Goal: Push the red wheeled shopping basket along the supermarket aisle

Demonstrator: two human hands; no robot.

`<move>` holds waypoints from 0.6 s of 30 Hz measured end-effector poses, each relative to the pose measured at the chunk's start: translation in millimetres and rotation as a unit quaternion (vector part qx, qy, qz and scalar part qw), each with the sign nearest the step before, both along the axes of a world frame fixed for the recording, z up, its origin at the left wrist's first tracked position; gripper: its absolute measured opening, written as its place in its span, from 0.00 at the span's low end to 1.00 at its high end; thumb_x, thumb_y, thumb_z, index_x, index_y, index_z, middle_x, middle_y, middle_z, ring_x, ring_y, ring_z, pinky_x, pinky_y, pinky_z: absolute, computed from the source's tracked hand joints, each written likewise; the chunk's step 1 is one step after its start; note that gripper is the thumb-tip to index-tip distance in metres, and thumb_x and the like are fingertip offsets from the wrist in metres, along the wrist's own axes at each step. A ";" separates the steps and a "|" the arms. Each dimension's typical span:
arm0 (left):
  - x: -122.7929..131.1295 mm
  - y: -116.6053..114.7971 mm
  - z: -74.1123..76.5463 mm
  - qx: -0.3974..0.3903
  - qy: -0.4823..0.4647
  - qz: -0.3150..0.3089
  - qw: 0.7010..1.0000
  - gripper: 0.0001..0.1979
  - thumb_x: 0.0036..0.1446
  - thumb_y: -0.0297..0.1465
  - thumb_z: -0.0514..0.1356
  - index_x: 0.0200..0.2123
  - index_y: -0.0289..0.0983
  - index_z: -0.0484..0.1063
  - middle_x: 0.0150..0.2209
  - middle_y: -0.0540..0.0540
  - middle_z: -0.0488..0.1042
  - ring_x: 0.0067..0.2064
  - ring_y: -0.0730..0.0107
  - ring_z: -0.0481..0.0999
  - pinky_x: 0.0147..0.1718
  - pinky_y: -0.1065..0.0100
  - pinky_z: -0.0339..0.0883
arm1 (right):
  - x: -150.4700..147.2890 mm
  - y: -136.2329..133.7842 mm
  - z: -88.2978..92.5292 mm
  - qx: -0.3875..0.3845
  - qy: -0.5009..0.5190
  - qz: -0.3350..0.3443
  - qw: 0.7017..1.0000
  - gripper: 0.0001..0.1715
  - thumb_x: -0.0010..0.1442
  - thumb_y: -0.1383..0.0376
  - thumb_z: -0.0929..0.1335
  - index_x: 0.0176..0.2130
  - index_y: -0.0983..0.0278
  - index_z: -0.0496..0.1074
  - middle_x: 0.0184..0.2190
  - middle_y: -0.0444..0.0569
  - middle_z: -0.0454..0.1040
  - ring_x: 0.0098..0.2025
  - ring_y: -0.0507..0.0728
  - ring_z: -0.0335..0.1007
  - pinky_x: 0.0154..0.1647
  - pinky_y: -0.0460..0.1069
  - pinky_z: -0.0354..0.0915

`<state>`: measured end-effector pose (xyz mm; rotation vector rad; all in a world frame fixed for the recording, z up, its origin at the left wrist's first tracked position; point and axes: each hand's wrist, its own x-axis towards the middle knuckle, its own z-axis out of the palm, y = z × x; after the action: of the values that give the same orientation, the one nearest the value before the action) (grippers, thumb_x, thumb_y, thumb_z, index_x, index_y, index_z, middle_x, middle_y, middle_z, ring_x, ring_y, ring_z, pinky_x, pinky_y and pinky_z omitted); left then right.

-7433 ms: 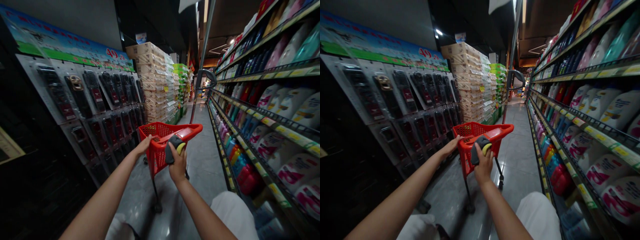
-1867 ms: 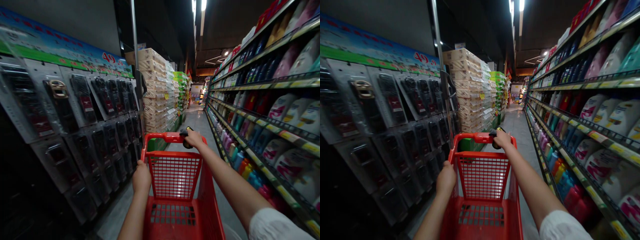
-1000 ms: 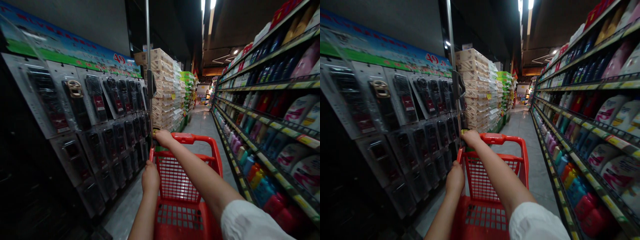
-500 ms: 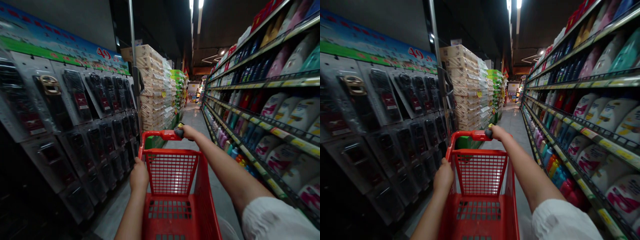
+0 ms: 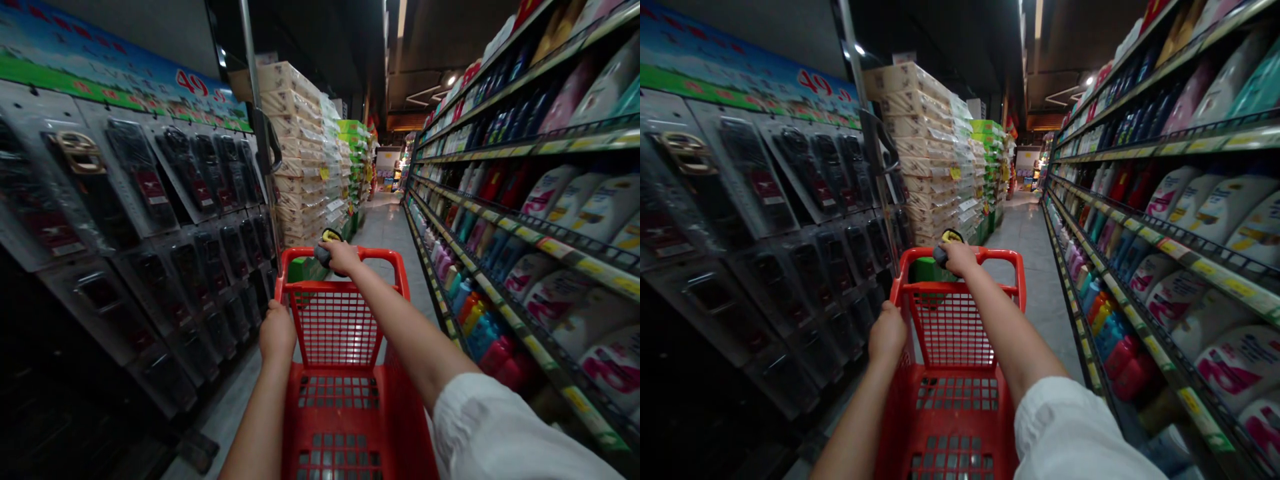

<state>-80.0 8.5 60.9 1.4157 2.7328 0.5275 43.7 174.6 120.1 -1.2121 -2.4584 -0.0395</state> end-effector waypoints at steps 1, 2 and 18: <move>-0.2 -0.4 0.5 0.000 -0.002 -0.001 1.000 0.15 0.65 0.26 0.40 0.48 0.27 0.61 0.41 0.29 0.77 0.42 0.53 0.79 0.34 0.64 0.70 | 7.1 -0.3 -1.1 0.008 -0.005 0.006 1.000 0.34 0.56 0.68 0.66 0.61 0.56 0.62 0.58 0.50 0.67 0.57 0.63 0.64 0.57 0.56 0.59; -0.5 -0.7 1.1 0.000 -0.005 -0.001 1.000 0.15 0.65 0.27 0.40 0.48 0.27 0.61 0.41 0.30 0.77 0.42 0.53 0.79 0.34 0.64 0.70 | 17.2 0.0 -2.0 0.013 -0.012 0.008 1.000 0.34 0.56 0.69 0.66 0.61 0.56 0.62 0.58 0.51 0.67 0.57 0.63 0.65 0.56 0.54 0.60; -4.2 2.9 1.3 0.013 -0.044 -0.003 0.999 0.14 0.65 0.31 0.43 0.48 0.30 0.60 0.41 0.29 0.77 0.45 0.52 0.78 0.38 0.60 0.70 | 166.4 -7.6 2.2 -0.042 -0.119 -0.038 0.991 0.25 0.56 0.72 0.67 0.54 0.64 0.71 0.59 0.58 0.65 0.61 0.61 0.60 0.58 0.51 0.56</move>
<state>-84.2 11.4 62.1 1.3700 2.6625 0.6133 210.1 167.0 122.3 -1.4108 -2.6387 -0.1082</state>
